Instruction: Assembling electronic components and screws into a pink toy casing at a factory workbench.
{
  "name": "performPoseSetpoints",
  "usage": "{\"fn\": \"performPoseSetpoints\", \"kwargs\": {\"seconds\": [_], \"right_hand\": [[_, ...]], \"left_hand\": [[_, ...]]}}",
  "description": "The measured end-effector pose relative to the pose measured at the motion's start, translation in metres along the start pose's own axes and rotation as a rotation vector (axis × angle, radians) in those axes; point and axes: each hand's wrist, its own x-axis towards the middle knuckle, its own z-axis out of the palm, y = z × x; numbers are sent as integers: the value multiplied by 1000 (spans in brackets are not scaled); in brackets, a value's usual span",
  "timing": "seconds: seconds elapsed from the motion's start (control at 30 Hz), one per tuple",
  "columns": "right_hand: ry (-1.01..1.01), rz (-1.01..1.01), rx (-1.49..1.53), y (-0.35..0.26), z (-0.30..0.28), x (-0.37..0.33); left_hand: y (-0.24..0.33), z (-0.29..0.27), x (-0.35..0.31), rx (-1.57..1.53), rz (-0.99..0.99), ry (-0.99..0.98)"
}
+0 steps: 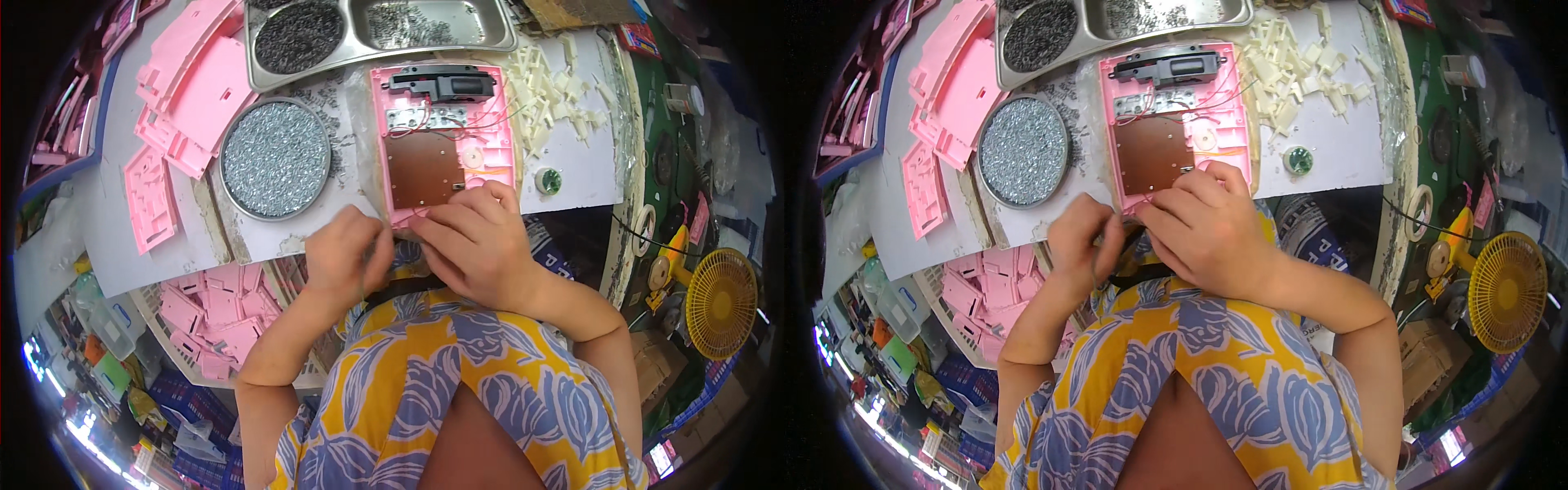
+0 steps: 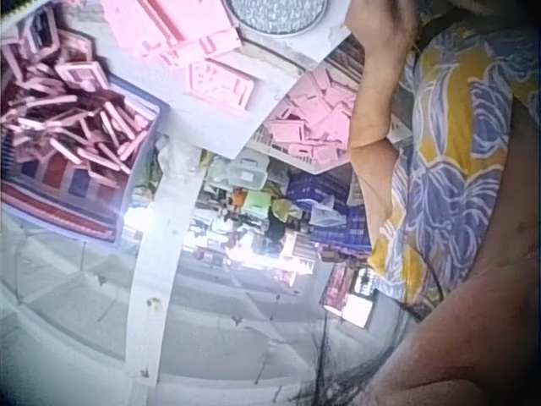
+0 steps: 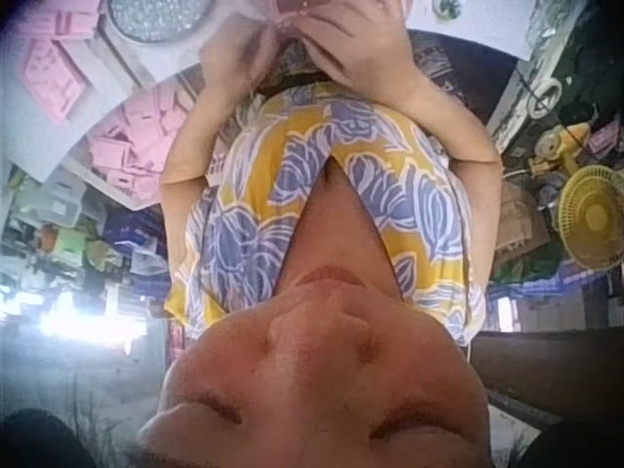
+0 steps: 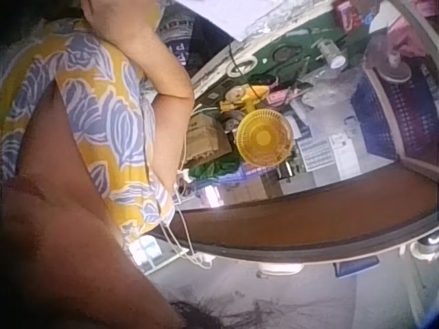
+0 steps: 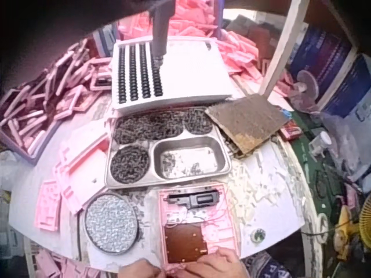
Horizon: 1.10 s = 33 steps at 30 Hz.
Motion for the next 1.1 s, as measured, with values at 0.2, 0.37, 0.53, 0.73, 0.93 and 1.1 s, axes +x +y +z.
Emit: {"fn": "performPoseSetpoints", "kwargs": {"seconds": [0.2,0.37,0.53,0.73,0.93,1.1], "right_hand": [[61,13,-34,-3,22,8],[167,8,-86,0,33,12],[94,45,-125,0,25,15],[-306,-57,362,62,-75,18],[224,461,5,209,-204,103],[355,-51,-534,291,-174,318]], "left_hand": [[5,2,-30,123,52,-300],[18,-40,-10,101,88,-531],[17,-69,32,-156,38,-547],[-17,-22,33,-44,353,-230],[-21,-24,48,-109,397,-330],[-19,-30,48,-100,349,-391]]}}
